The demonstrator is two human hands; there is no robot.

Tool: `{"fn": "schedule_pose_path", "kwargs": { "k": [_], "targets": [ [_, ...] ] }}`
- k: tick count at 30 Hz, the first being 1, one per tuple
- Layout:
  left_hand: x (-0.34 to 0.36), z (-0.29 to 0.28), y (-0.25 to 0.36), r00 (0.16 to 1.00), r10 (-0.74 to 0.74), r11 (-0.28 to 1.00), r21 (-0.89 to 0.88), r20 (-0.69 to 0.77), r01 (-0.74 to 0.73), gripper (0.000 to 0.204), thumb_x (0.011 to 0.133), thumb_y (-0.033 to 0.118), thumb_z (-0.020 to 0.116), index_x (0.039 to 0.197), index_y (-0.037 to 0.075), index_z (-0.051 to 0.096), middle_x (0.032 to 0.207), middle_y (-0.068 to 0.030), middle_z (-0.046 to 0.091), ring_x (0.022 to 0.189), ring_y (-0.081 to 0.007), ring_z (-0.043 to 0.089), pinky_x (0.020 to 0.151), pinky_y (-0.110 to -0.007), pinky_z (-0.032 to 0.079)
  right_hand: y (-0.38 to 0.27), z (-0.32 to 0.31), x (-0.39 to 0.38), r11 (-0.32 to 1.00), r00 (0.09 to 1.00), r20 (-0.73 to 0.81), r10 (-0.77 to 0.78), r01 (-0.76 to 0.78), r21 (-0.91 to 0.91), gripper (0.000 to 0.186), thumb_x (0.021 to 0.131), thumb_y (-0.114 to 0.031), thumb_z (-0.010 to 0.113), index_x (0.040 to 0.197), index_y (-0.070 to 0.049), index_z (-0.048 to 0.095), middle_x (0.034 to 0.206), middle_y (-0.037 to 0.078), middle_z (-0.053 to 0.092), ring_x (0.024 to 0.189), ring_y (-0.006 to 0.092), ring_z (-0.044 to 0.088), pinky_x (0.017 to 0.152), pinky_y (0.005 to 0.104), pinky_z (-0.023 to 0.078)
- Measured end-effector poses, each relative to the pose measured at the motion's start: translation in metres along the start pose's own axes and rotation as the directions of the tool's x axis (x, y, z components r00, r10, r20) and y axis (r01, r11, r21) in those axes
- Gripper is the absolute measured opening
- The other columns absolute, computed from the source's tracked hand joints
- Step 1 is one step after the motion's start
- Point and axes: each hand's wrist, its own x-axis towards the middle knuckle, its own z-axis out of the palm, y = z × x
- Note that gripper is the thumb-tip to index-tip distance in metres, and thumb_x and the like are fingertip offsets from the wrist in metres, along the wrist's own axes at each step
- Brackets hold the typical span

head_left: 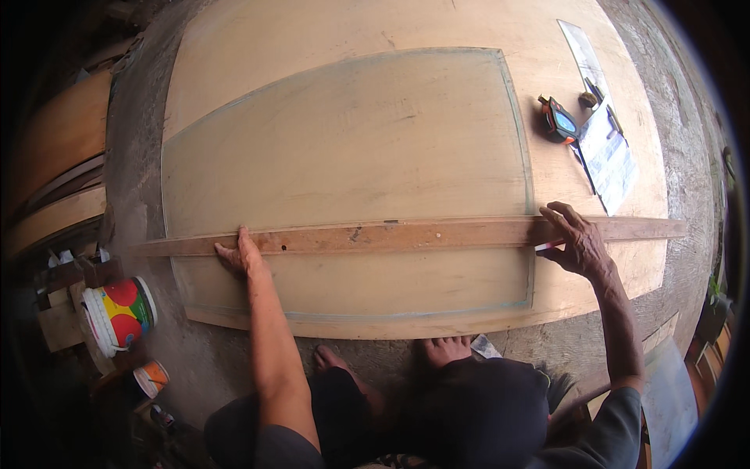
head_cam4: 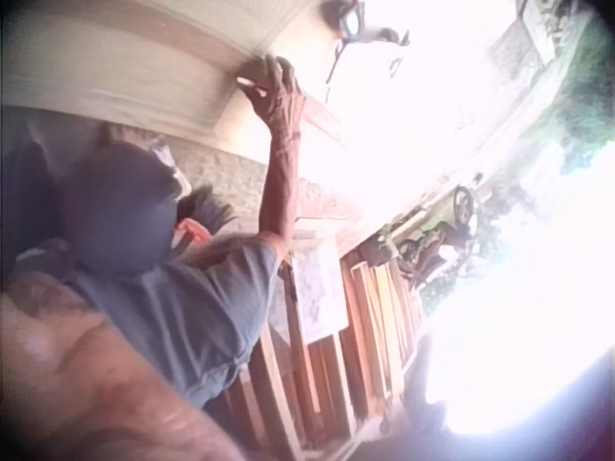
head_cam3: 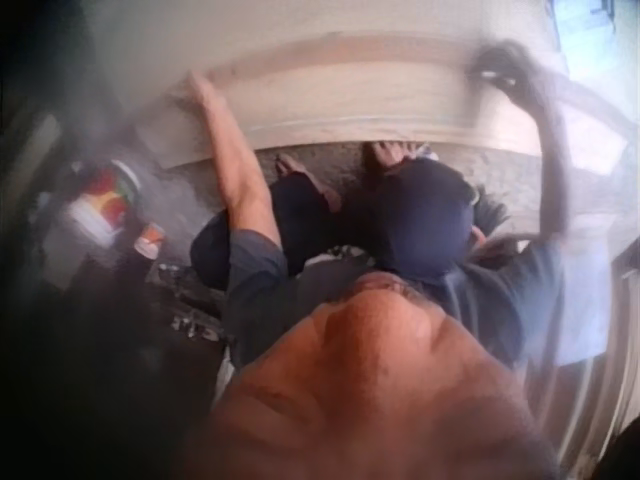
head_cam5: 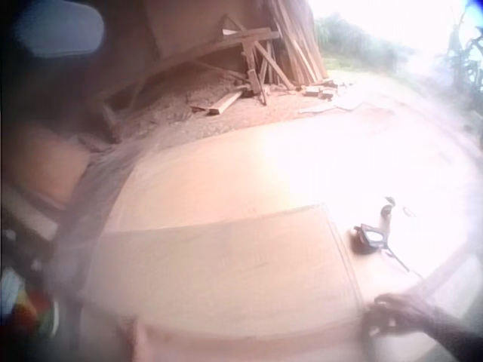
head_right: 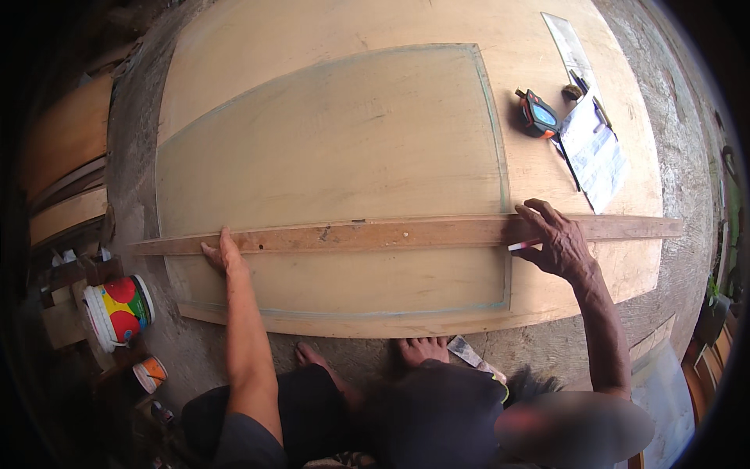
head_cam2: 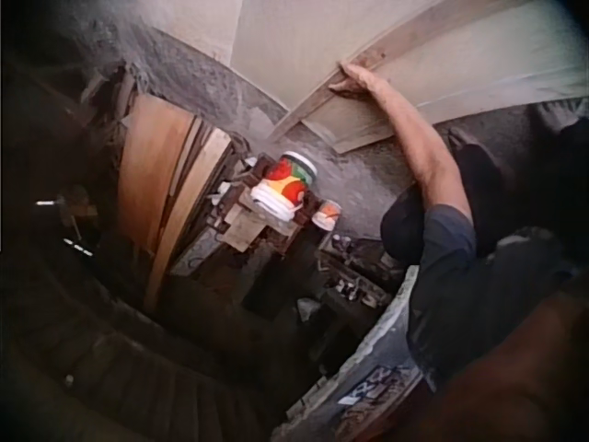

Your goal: The person measures a large sheet of plywood using a tape measure and marks lines with a pencil. They use a straight wooden plank as a guide to draw straight lines and a glass pane to verify alignment. The person remains seated on the floor throughout the process.

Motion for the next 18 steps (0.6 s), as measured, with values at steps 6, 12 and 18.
{"fn": "schedule_pose_path", "kwargs": {
  "k": [6,12,18],
  "targets": [
    [-0.017,-0.006,0.011,1.0,0.006,0.926,-0.376,-0.011,-0.009,0.098,0.08,0.018,0.078,0.16,0.016,0.021,0.157,-0.0213,0.031,0.142,-0.036,0.041,0.117,-0.046,0.04,-0.018,0.01,0.005,0.998,0.998,0.029,0.051,-0.052,0.024,0.077,0.069,-0.013,0.084,0.139,-0.013,0.053,0.131,0.01,0.06,0.115,0.0321,0.063,0.089,0.0437,0.056],
    [-0.021,-0.008,0.008,1.0,0.004,0.796,-0.605,-0.011,-0.01,0.098,0.078,-0.003,0.07,0.159,0.016,0.018,0.155,-0.02,0.03,0.137,-0.0338,0.044,0.116,-0.047,0.041,-0.009,0.017,0.0,0.998,1.0,0.002,-0.031,0.031,-0.048,0.075,0.069,-0.015,0.082,0.139,-0.011,0.053,0.131,0.01,0.06,0.112,0.033,0.064,0.085,0.0433,0.056],
    [-0.026,-0.006,0.013,0.999,-0.036,0.798,-0.603,-0.01,0.023,0.097,0.079,-0.002,0.069,0.159,0.016,0.018,0.154,-0.0224,0.029,0.138,-0.0354,0.043,0.116,-0.047,0.041,-0.005,0.018,0.002,0.999,1.0,0.022,-0.008,0.009,-0.033,0.077,0.069,-0.012,0.08,0.141,-0.012,0.052,0.134,0.013,0.059,0.114,0.0353,0.063,0.087,0.0438,0.056]
  ]
}}
